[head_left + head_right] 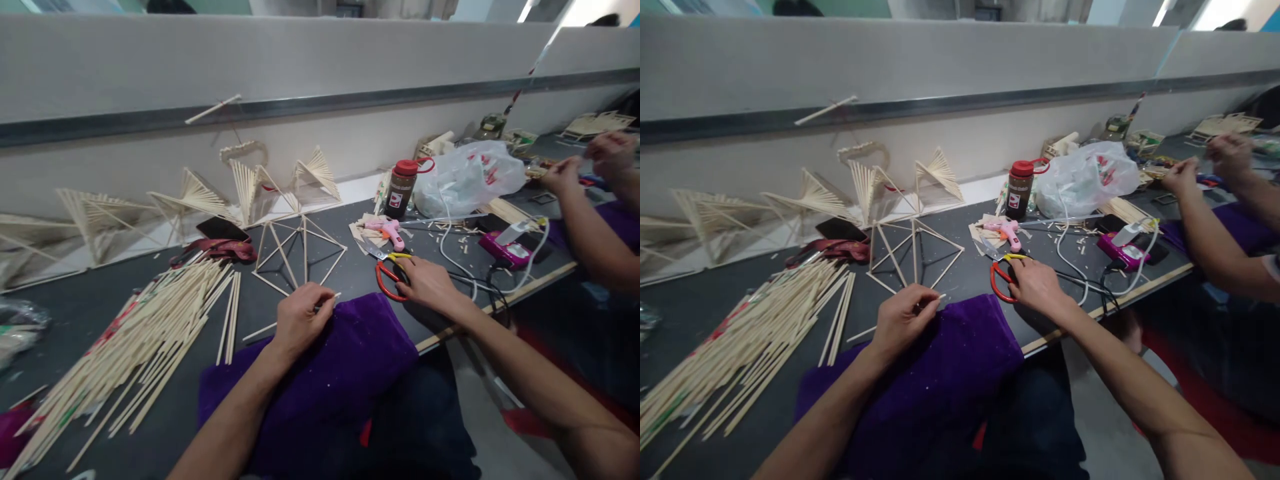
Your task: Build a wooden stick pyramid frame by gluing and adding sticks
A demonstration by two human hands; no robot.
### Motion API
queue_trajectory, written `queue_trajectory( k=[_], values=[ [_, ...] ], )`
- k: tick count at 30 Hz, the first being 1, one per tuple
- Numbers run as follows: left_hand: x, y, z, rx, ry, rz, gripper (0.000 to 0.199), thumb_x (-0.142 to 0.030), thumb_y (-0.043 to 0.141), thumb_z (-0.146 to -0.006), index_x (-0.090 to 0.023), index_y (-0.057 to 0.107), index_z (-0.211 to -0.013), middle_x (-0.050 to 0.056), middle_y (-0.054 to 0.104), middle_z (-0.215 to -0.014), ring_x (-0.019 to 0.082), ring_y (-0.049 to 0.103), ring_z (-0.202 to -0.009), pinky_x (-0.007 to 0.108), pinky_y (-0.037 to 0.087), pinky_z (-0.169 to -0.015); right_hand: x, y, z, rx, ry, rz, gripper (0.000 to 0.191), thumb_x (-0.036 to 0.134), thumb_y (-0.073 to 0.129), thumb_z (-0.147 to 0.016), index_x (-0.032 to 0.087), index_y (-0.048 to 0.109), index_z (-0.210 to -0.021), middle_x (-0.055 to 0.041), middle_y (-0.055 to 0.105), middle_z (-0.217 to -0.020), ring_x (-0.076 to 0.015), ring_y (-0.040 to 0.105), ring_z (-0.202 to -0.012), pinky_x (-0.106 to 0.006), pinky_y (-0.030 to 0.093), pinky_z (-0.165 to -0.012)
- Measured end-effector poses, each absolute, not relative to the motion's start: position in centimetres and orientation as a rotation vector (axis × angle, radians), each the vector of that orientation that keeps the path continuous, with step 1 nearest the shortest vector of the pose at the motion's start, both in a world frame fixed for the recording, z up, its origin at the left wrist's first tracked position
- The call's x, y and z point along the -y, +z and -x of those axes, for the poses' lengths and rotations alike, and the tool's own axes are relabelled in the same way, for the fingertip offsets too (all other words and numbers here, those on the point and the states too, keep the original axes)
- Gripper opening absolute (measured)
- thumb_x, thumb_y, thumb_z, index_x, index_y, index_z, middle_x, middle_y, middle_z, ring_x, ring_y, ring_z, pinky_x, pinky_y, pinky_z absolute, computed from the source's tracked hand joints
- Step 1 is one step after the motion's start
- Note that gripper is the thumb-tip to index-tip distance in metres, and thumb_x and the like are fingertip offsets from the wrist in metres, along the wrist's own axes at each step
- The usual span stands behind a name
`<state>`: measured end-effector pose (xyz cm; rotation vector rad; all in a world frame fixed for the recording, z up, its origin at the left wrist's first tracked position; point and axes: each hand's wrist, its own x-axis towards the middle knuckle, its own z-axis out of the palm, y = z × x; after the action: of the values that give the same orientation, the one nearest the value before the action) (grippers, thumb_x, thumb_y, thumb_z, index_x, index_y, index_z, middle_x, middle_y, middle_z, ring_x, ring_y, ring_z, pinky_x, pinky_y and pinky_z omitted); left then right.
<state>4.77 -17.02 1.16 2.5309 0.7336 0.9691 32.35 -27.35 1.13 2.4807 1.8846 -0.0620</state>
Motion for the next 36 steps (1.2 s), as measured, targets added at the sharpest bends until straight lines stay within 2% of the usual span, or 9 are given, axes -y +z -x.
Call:
queue_trajectory(
  k=[7,13,16,19,24,27,29,32,36],
  values=[
    [16.6,1.1,-4.4,-0.755,1.025,-2.442,0.007,-0.015,0.065,-0.086,-0.02,0.069,-0.082,-0.001,0.07,-0.076,0.011,0.064,-0.068,0.022,0.045,-0.063,26.4,1.6,-32.2,-1.796,-0.24,-2.639,0.068,0.038,0.056,-0.082,0.013,0.044,-0.144,-0.0197,0.066,-0.126,-0.0346,0.066,-0.108,-0.038,0.047,-0.082],
    [16.5,1.4,-4.2,-0.742,1.035,-2.438,0.009,-0.015,0.064,-0.087,-0.02,0.069,-0.082,-0.001,0.07,-0.075,0.01,0.063,-0.065,0.022,0.045,-0.062,27.6,2.5,-33.1,-1.698,-0.651,-2.861,0.07,0.029,0.061,-0.074,0.019,0.047,-0.142,-0.0059,0.073,-0.102,-0.0234,0.068,-0.087,-0.03,0.044,-0.072],
    [16.6,1.5,-4.2,-0.736,1.024,-2.427,0.009,-0.016,0.063,-0.087,-0.02,0.069,-0.081,-0.001,0.07,-0.075,0.011,0.063,-0.066,0.023,0.046,-0.063,28.0,2.9,-33.4,-1.682,-0.785,-2.921,0.074,0.024,0.062,-0.073,0.019,0.046,-0.144,-0.0052,0.074,-0.102,-0.0207,0.068,-0.088,-0.028,0.045,-0.073],
    [16.7,1.7,-4.2,-0.75,0.998,-2.404,0.009,-0.018,0.063,-0.086,-0.02,0.069,-0.08,0.0,0.07,-0.076,0.011,0.063,-0.066,0.024,0.046,-0.063,28.4,3.1,-33.5,-1.711,-0.773,-2.848,0.079,0.022,0.063,-0.072,0.017,0.043,-0.148,-0.0068,0.074,-0.105,-0.0216,0.068,-0.091,-0.028,0.046,-0.075],
    [16.6,2.1,-4.2,-0.811,0.985,-2.274,0.009,-0.02,0.064,-0.084,-0.02,0.07,-0.078,0.0,0.07,-0.073,0.011,0.061,-0.062,0.023,0.046,-0.061,30.7,2.9,-33.6,-1.71,-0.677,-2.742,0.073,0.033,0.067,-0.075,0.02,0.049,-0.144,-0.005,0.072,-0.095,-0.0218,0.066,-0.083,-0.03,0.045,-0.069],
    [16.3,2.2,-4.1,-0.866,0.972,-2.159,0.01,-0.023,0.065,-0.084,-0.02,0.071,-0.077,0.0,0.07,-0.073,0.011,0.06,-0.06,0.023,0.045,-0.06,32.9,2.7,-33.0,-1.856,-0.892,-2.857,0.065,0.035,0.067,-0.078,0.022,0.051,-0.139,-0.0019,0.068,-0.087,-0.0189,0.064,-0.075,-0.029,0.048,-0.067],
    [16.2,2.4,-4.0,-0.901,0.967,-2.063,0.01,-0.025,0.066,-0.083,-0.02,0.073,-0.078,0.0,0.071,-0.073,0.01,0.059,-0.059,0.022,0.044,-0.058,34.0,2.8,-32.1,-2.046,-1.124,-2.967,0.065,0.036,0.068,-0.08,0.023,0.048,-0.141,-0.0029,0.068,-0.093,-0.0182,0.066,-0.08,-0.031,0.053,-0.073],
    [16.1,2.6,-3.8,-0.95,0.97,-1.947,0.01,-0.027,0.068,-0.081,-0.02,0.075,-0.08,0.0,0.07,-0.072,0.01,0.056,-0.057,0.022,0.043,-0.055,34.0,3.1,-30.3,-2.311,-1.447,-2.956,0.077,0.037,0.07,-0.081,0.025,0.037,-0.149,-0.0066,0.068,-0.105,-0.0194,0.069,-0.09,-0.035,0.057,-0.084],
    [16.0,2.9,-3.5,-0.971,1.0,-1.856,0.012,-0.029,0.069,-0.079,-0.018,0.075,-0.079,0.001,0.069,-0.071,0.01,0.055,-0.058,0.022,0.042,-0.055,31.5,3.1,-27.5,-2.45,-1.471,-2.741,0.073,0.032,0.068,-0.081,0.025,0.042,-0.149,-0.0076,0.067,-0.112,-0.0204,0.069,-0.1,-0.034,0.057,-0.089]
  ],
)
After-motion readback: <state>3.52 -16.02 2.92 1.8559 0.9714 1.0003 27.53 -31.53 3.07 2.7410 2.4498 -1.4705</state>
